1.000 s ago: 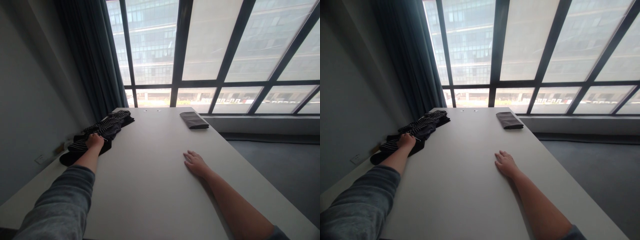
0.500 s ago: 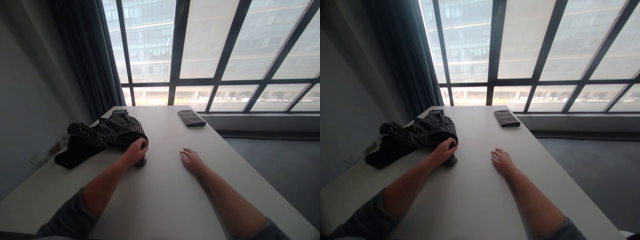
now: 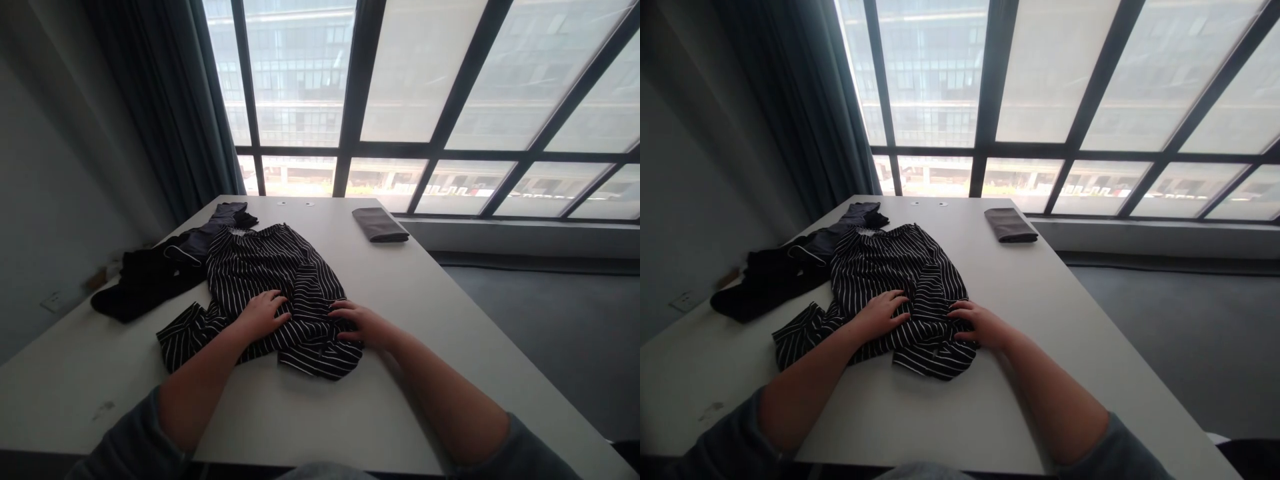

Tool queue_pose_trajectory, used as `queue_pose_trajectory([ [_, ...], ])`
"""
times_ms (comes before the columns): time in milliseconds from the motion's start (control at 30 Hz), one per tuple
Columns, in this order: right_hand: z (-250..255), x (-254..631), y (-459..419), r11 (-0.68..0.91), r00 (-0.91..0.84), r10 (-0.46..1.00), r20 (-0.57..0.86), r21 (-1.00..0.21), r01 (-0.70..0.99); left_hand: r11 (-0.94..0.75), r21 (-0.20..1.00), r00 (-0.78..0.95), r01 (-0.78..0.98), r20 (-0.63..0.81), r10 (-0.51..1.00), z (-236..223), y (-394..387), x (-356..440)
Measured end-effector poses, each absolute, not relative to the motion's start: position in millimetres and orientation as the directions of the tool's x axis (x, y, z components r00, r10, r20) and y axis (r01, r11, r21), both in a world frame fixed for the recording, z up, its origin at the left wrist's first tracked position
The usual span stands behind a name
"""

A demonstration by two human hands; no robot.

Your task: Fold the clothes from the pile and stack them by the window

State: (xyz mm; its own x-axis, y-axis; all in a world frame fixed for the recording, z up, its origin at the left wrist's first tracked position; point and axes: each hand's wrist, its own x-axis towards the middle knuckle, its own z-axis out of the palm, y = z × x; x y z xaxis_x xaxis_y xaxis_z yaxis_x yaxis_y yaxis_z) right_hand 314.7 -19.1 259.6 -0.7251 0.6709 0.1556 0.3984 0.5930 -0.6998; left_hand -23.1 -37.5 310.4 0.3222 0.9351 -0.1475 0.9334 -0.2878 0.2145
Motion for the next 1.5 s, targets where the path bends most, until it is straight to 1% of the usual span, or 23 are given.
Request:
queue_pose_trajectory([
  [100, 261.5, 317.7, -16.2, 0.602, -0.710, 0.677, 0.191, -0.698, 0.387, -0.380, 0.320, 0.442, 0.868, -0.151, 0.884, 321.6, -44.0, -19.9],
  [167, 263.9, 321.2, -14.6, 0.598, -0.692, 0.692, 0.207, -0.701, 0.388, -0.372, 0.373, 0.470, 0.850, -0.218, 0.855, 327.8, -46.8, -20.8],
  [233, 266.0, 326.0, -13.0, 0.576, -0.646, 0.732, 0.215, -0.703, 0.417, -0.313, 0.387, 0.438, 0.867, -0.296, 0.849, 330.2, -47.2, -23.1],
  [300, 266.6, 333.2, -10.2, 0.537, -0.565, 0.792, 0.229, -0.703, 0.467, -0.281, 0.363, 0.403, 0.888, -0.323, 0.856, 329.0, -45.6, -25.8],
  [367, 265.6, 343.0, -5.3, 0.481, -0.449, 0.857, 0.252, -0.703, 0.524, -0.325, 0.336, 0.422, 0.884, -0.273, 0.865, 326.2, -42.6, -28.1],
  [433, 264.8, 353.5, 0.1, 0.395, -0.287, 0.917, 0.276, -0.717, 0.574, -0.380, 0.332, 0.451, 0.863, -0.170, 0.876, 323.6, -39.6, -30.1],
  [500, 267.7, 360.9, 2.7, 0.308, -0.108, 0.946, 0.305, -0.747, 0.589, -0.372, 0.353, 0.422, 0.858, -0.074, 0.903, 321.6, -37.2, -31.5],
  [533, 271.3, 361.8, 1.5, 0.295, -0.049, 0.943, 0.330, -0.757, 0.583, -0.348, 0.365, 0.387, 0.864, -0.036, 0.921, 320.8, -36.5, -31.9],
  [567, 276.6, 360.2, -1.8, 0.317, -0.040, 0.932, 0.360, -0.756, 0.572, -0.323, 0.375, 0.350, 0.869, -0.004, 0.937, 320.1, -35.9, -32.1],
  [600, 283.1, 355.9, -7.3, 0.371, -0.091, 0.916, 0.390, -0.742, 0.559, -0.302, 0.383, 0.317, 0.873, 0.026, 0.948, 319.3, -35.5, -32.2],
  [667, 297.3, 339.6, -24.4, 0.534, -0.336, 0.846, 0.415, -0.678, 0.506, -0.286, 0.391, 0.269, 0.875, 0.100, 0.958, 317.8, -34.5, -31.9],
  [733, 308.1, 317.5, -44.7, 0.673, -0.616, 0.703, 0.355, -0.613, 0.414, -0.294, 0.371, 0.241, 0.881, 0.181, 0.953, 316.2, -32.8, -31.6],
  [767, 310.8, 306.7, -53.8, 0.719, -0.713, 0.627, 0.314, -0.585, 0.375, -0.295, 0.347, 0.231, 0.890, 0.215, 0.949, 315.4, -31.8, -31.7],
  [833, 309.8, 290.4, -65.3, 0.776, -0.822, 0.519, 0.236, -0.534, 0.336, -0.281, 0.287, 0.209, 0.916, 0.256, 0.944, 313.7, -29.5, -32.3],
  [867, 306.7, 286.0, -66.8, 0.788, -0.843, 0.496, 0.208, -0.516, 0.336, -0.265, 0.266, 0.195, 0.927, 0.261, 0.945, 313.0, -28.5, -32.8],
  [933, 298.0, 286.1, -61.5, 0.783, -0.840, 0.508, 0.188, -0.507, 0.360, -0.222, 0.264, 0.157, 0.939, 0.246, 0.957, 312.1, -27.2, -34.1],
  [1033, 287.7, 302.7, -42.1, 0.726, -0.761, 0.596, 0.257, -0.577, 0.374, -0.151, 0.289, 0.110, 0.945, 0.154, 0.982, 313.1, -26.7, -36.9],
  [1133, 286.0, 324.1, -25.7, 0.662, -0.611, 0.701, 0.368, -0.656, 0.364, -0.136, 0.304, 0.123, 0.943, 0.062, 0.990, 316.3, -26.5, -41.1],
  [1200, 287.5, 334.1, -20.5, 0.617, -0.480, 0.767, 0.426, -0.696, 0.368, -0.164, 0.328, 0.153, 0.931, 0.058, 0.986, 318.3, -25.7, -44.9],
  [1267, 288.8, 338.8, -19.2, 0.574, -0.358, 0.813, 0.459, -0.736, 0.358, -0.189, 0.348, 0.166, 0.918, 0.093, 0.982, 320.4, -24.3, -48.7],
  [1333, 288.9, 338.7, -20.2, 0.537, -0.288, 0.841, 0.458, -0.772, 0.341, -0.197, 0.329, 0.148, 0.924, 0.168, 0.975, 324.3, -23.7, -50.0],
  [1433, 287.4, 332.3, -24.1, 0.476, -0.266, 0.877, 0.401, -0.802, 0.362, -0.206, 0.226, 0.123, 0.952, 0.336, 0.934, 335.3, -30.1, -39.1],
  [1500, 286.5, 325.4, -27.3, 0.444, -0.260, 0.894, 0.366, -0.808, 0.387, -0.261, 0.214, 0.169, 0.941, 0.369, 0.914, 343.2, -43.5, -18.9],
])
